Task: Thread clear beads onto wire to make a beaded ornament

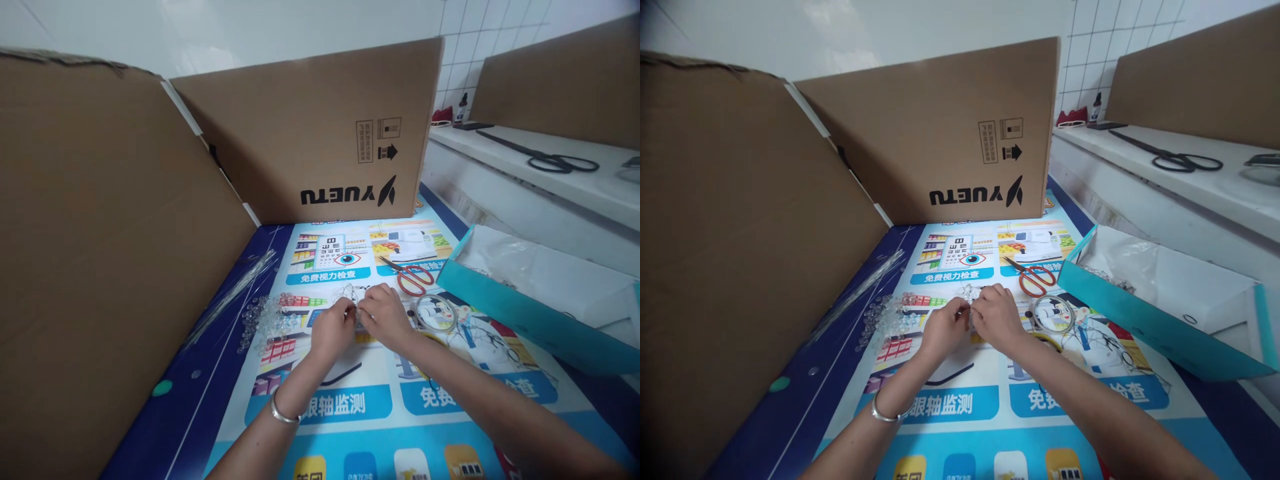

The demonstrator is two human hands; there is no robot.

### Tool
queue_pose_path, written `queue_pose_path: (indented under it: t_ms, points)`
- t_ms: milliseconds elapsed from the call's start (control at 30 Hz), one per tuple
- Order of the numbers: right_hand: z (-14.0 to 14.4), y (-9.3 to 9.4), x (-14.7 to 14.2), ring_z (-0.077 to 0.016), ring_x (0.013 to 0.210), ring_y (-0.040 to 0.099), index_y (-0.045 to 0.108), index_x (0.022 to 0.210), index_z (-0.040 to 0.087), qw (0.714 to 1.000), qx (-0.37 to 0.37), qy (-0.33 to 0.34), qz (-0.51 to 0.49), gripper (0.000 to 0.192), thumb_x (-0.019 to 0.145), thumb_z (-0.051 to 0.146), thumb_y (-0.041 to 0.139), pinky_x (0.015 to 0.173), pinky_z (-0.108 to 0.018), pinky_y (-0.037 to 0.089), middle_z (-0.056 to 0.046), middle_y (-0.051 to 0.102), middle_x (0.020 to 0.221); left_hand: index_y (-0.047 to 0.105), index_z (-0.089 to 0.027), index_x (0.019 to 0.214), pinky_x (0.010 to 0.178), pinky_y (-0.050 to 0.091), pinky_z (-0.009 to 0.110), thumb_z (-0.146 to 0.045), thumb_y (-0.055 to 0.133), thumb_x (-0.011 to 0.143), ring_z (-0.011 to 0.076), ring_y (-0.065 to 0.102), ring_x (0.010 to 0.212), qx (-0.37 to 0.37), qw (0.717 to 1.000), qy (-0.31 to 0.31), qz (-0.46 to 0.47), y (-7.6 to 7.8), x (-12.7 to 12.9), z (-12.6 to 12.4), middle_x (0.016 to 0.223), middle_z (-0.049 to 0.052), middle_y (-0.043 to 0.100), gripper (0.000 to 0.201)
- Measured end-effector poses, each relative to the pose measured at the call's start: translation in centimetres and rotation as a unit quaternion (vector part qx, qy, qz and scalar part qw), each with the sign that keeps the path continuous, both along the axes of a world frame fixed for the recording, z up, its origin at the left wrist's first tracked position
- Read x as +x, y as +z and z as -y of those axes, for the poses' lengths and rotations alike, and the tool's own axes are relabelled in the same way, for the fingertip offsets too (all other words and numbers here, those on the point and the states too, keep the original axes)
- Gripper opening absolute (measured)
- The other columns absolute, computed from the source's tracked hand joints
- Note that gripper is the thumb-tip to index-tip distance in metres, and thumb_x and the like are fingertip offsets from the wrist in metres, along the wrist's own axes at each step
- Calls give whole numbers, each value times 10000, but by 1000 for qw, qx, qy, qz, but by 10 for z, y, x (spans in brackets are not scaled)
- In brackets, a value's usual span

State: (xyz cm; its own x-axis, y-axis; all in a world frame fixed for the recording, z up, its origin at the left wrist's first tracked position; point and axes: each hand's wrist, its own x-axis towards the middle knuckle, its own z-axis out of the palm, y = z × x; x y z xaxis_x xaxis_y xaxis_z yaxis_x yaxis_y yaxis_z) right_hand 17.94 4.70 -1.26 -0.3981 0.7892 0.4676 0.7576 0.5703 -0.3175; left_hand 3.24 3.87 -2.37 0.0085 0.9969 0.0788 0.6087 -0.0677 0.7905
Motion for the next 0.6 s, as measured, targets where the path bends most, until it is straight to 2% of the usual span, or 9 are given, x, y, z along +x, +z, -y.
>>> queue_pose_path:
  t_ms: [100, 233, 400, 500, 600]
  points:
    - [0, 7, -3, -191, 804, 477, 605, 708, 180, 999, -38, -18, 24, 135, 800, 204, 509, 737, -315, 351, -54, 579, 752, 581, -194, 742, 624, 388, 247, -212, 478, 777, 137, 542, 646, -29, 993, -37, 107, -1, -2, -2, 670, -4, 597, 111]
    - [5, 13, -3, -171, 734, 517, 593, 757, 190, 996, -79, -40, 31, 110, 808, 203, 496, 694, -280, 349, -31, 602, 704, 566, -168, 847, 634, 453, 239, -265, 453, 804, 124, 578, 699, -65, 975, -70, 199, -1, -6, -2, 797, 19, 623, 155]
    - [21, 17, 0, -148, 701, 559, 584, 831, 211, 987, -146, -64, -13, 109, 828, 223, 476, 615, -235, 347, -4, 627, 730, 622, -145, 743, 718, 438, 267, -280, 564, 731, 148, 556, 762, -88, 957, -90, 261, -1, -11, 0, 796, 37, 613, 147]
    - [28, 18, -1, -150, 756, 568, 580, 833, 207, 986, -158, -37, -47, 101, 814, 189, 482, 666, -235, 376, -9, 629, 788, 648, -145, 696, 741, 414, 269, -266, 581, 714, 159, 543, 789, -99, 948, -102, 284, -1, -11, 0, 808, 42, 604, 139]
    - [33, 18, -2, -153, 812, 562, 575, 796, 201, 984, -153, 19, -86, 114, 798, 141, 478, 728, -252, 410, -21, 607, 845, 647, -141, 729, 721, 418, 267, -274, 550, 733, 160, 551, 771, -116, 935, -116, 313, -1, -9, 2, 795, 50, 607, 165]
